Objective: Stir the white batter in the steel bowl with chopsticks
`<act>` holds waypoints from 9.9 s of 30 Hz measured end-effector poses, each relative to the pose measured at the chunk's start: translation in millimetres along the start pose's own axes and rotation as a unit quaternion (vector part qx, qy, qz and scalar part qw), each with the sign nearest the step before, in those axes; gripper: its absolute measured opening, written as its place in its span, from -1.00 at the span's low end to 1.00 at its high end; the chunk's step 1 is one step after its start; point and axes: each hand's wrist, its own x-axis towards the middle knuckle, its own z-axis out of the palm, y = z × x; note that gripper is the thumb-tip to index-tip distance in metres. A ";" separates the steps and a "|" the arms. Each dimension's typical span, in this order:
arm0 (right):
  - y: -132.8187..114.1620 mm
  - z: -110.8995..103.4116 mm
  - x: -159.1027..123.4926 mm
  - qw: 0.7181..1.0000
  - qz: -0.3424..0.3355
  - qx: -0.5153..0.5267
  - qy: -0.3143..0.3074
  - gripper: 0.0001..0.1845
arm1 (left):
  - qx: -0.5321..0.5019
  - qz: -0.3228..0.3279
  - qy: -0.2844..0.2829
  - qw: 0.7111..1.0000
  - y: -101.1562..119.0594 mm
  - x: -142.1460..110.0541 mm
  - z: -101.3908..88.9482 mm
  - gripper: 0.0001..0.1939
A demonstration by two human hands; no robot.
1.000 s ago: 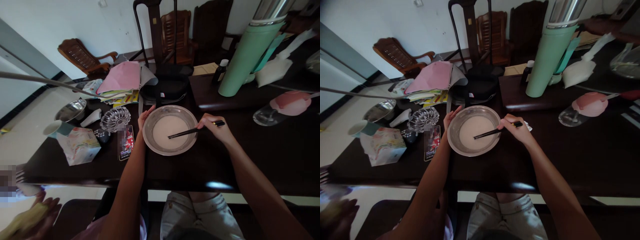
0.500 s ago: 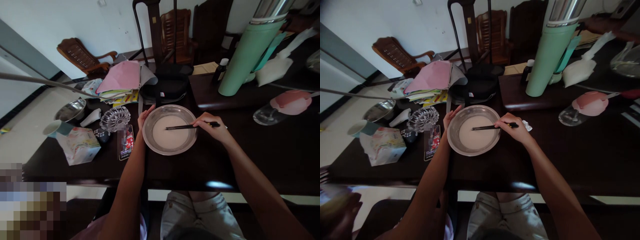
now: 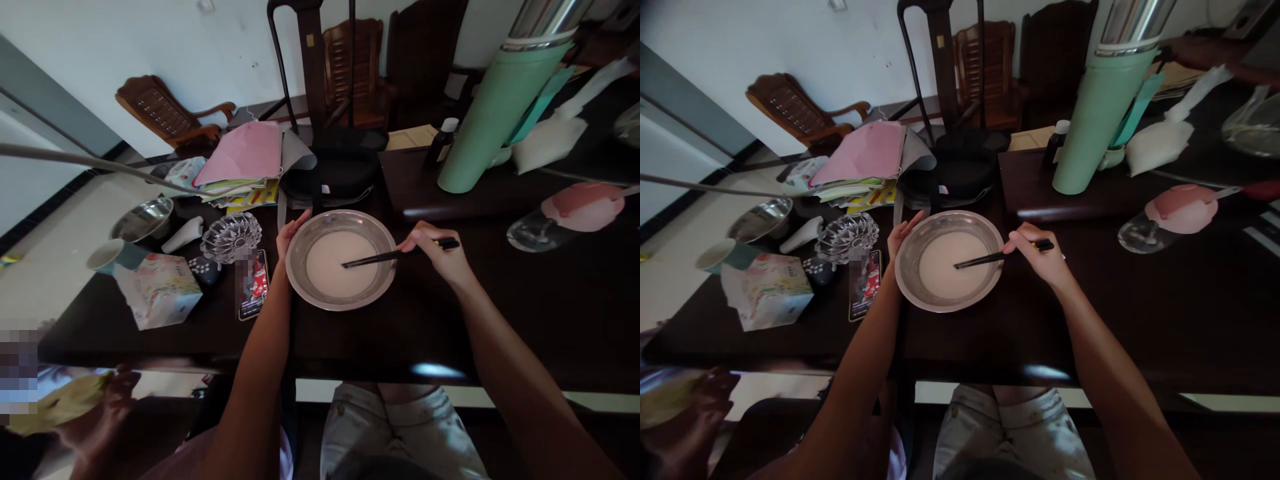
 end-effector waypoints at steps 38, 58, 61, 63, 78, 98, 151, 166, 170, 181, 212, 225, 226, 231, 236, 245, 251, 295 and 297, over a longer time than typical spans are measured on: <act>3.6 2.2 -0.4 0.997 -0.034 -0.008 -0.071 -0.76 | -0.001 -0.001 0.007 1.000 1.6 -3.7 5.7 -0.40; 3.2 0.7 -0.7 0.998 -0.016 0.008 -0.065 -0.71 | 0.003 -0.003 0.000 1.000 -0.2 -0.3 -0.1 -0.39; 4.2 -0.2 0.0 0.999 -0.030 -0.016 -0.026 -0.75 | 0.001 -0.002 0.007 1.000 0.4 -1.2 1.8 -0.39; 4.6 -1.9 0.2 1.000 -0.020 0.000 0.017 -0.67 | 0.001 -0.003 0.010 1.000 0.6 -1.4 2.9 -0.39; 1.3 0.5 -0.9 1.000 -0.011 0.020 -0.005 -0.56 | 0.008 -0.003 -0.003 1.000 -0.3 2.7 -3.6 -0.41; -0.1 -1.6 0.7 1.000 -0.005 0.001 -0.004 -0.59 | 0.007 0.000 0.003 1.000 0.6 0.4 0.1 -0.42; 4.8 -0.9 -0.4 0.999 -0.032 -0.002 0.000 -0.67 | -0.001 -0.003 -0.010 1.000 -0.4 3.4 -2.2 -0.39; 3.1 1.2 -1.1 0.998 -0.025 0.001 -0.060 -0.73 | -0.009 -0.008 -0.017 1.000 -0.4 2.6 -3.7 -0.39; 5.1 0.6 -0.4 0.999 -0.042 -0.020 -0.028 -0.76 | -0.010 -0.007 -0.009 1.000 -0.5 3.8 -3.5 -0.39; 3.8 0.4 -0.7 0.999 -0.036 -0.020 -0.022 -0.75 | -0.001 -0.010 -0.001 1.000 1.4 1.2 -0.1 -0.39; 3.0 2.2 1.1 0.999 -0.027 -0.021 -0.030 -0.77 | 0.006 -0.009 -0.007 1.000 1.3 1.5 0.0 -0.38; 3.0 0.0 0.2 1.000 -0.007 -0.013 -0.006 -0.67 | 0.007 -0.009 -0.006 1.000 1.1 2.2 -1.1 -0.39; 2.7 -0.2 0.0 1.000 0.002 -0.003 -0.010 -0.65 | 0.008 -0.008 -0.007 1.000 0.9 2.3 -1.4 -0.38; 2.4 1.7 0.0 0.997 -0.026 -0.030 -0.063 -0.73 | 0.003 -0.007 -0.008 1.000 0.5 3.0 -2.0 -0.39; 3.7 -1.1 -0.4 1.000 -0.009 -0.005 -0.001 -0.66 | 0.002 -0.010 -0.006 1.000 0.0 3.8 -2.4 -0.40; 2.7 -0.3 0.4 0.999 -0.018 -0.032 -0.010 -0.69 | 0.011 -0.012 -0.003 1.000 0.3 3.3 -3.2 -0.37; 2.2 2.3 -0.8 0.998 -0.012 -0.003 -0.066 -0.69 | 0.011 -0.003 0.002 1.000 0.0 0.9 -0.2 -0.39; 1.8 2.2 -0.4 0.997 -0.035 -0.024 -0.062 -0.74 | 0.003 0.004 0.000 1.000 -1.3 2.4 -3.9 -0.41; 2.8 1.1 -0.3 0.998 -0.040 -0.035 -0.028 -0.75 | 0.005 0.004 0.003 1.000 -0.8 1.7 -2.7 -0.41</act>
